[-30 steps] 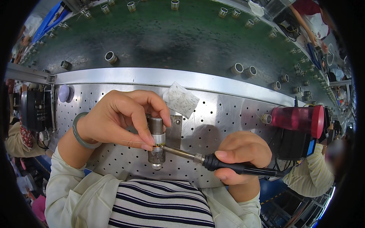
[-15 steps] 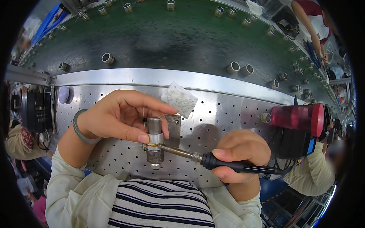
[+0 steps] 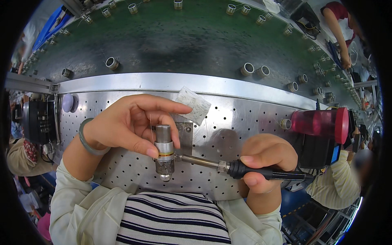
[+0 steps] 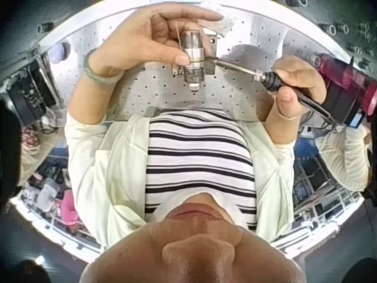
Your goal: The person uses a soldering iron to apply heat to small cylindrical metal components held in a fixture. They repeatedly pick up components from a conveyor belt, solder them, and place them back on the belt. The person also cleans the soldering iron tip with a sponge.
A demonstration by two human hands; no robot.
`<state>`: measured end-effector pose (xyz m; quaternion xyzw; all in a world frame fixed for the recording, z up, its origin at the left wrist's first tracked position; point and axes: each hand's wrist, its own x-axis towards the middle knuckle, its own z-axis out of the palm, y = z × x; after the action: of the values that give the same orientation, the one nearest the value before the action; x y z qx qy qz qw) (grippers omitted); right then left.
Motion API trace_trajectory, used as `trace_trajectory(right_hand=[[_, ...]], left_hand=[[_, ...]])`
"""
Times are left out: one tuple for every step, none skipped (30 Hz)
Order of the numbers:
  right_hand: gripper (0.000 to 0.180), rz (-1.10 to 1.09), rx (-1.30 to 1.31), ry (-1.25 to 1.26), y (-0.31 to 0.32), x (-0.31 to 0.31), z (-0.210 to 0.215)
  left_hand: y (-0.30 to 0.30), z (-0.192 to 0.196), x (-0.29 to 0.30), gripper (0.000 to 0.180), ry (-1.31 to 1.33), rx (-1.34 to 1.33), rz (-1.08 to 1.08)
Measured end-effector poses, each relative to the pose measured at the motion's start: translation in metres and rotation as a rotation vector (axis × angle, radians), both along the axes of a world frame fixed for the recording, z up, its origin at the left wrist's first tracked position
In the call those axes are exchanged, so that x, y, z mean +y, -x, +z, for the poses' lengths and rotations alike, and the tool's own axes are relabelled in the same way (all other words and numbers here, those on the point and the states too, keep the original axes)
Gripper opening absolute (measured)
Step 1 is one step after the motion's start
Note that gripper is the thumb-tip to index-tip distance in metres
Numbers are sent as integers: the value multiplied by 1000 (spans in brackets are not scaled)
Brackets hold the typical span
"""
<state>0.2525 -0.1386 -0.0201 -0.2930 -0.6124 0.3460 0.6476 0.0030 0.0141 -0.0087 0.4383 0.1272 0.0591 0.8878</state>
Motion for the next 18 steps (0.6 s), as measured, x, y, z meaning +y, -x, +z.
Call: trace_trajectory(right_hand=[[26, -19, 19, 12, 2, 0, 0], [26, -40, 38, 25, 4, -2, 0], [26, -61, 57, 38, 6, -3, 0], [26, -61, 75, 54, 7, -3, 0], [27, -60, 93, 69, 8, -3, 1], [27, -58, 111, 84, 8, -3, 2], [27, -67, 119, 100, 11, -4, 2], [27, -80, 126, 119, 13, -5, 3], [27, -91, 132, 137, 15, -5, 3], [26, -81, 126, 143, 15, -6, 3], [26, -68, 120, 153, 15, -5, 3], [26, -56, 113, 163, 16, -5, 3], [25, -59, 101, 162, 17, -3, 4], [25, -62, 90, 158, 18, -1, 4], [24, -65, 79, 155, 18, -1, 4], [24, -83, 85, 161, 18, -2, 3], [24, -102, 89, 166, 18, -3, 3], [24, -122, 93, 172, 18, -4, 3]], left_hand=[[0, -5, -1, 75, -31, -27, 19], [-1, -8, -1, 76, -61, -53, 36], [-1, -7, 2, 76, -30, -37, 43], [1, -4, 6, 77, 0, -22, 50], [2, -2, 8, 77, 29, -6, 59], [2, -3, 7, 77, 38, -7, 34], [2, -5, 5, 77, 46, -8, 8], [1, -7, 3, 76, 58, -10, -20], [1, -6, 2, 76, 32, 18, -13], [0, -4, 0, 75, 6, 46, -6], [0, -3, 0, 74, -16, 74, 2], [0, -3, -1, 74, -8, 81, 17], [0, -3, -1, 74, 0, 88, 32], [-1, -3, -2, 73, 5, 96, 46], [-1, -2, -2, 73, 1, 109, 42], [0, -1, -2, 74, -4, 121, 38], [0, 0, -2, 74, -8, 132, 34], [-1, 0, -2, 74, -4, 118, 35]])
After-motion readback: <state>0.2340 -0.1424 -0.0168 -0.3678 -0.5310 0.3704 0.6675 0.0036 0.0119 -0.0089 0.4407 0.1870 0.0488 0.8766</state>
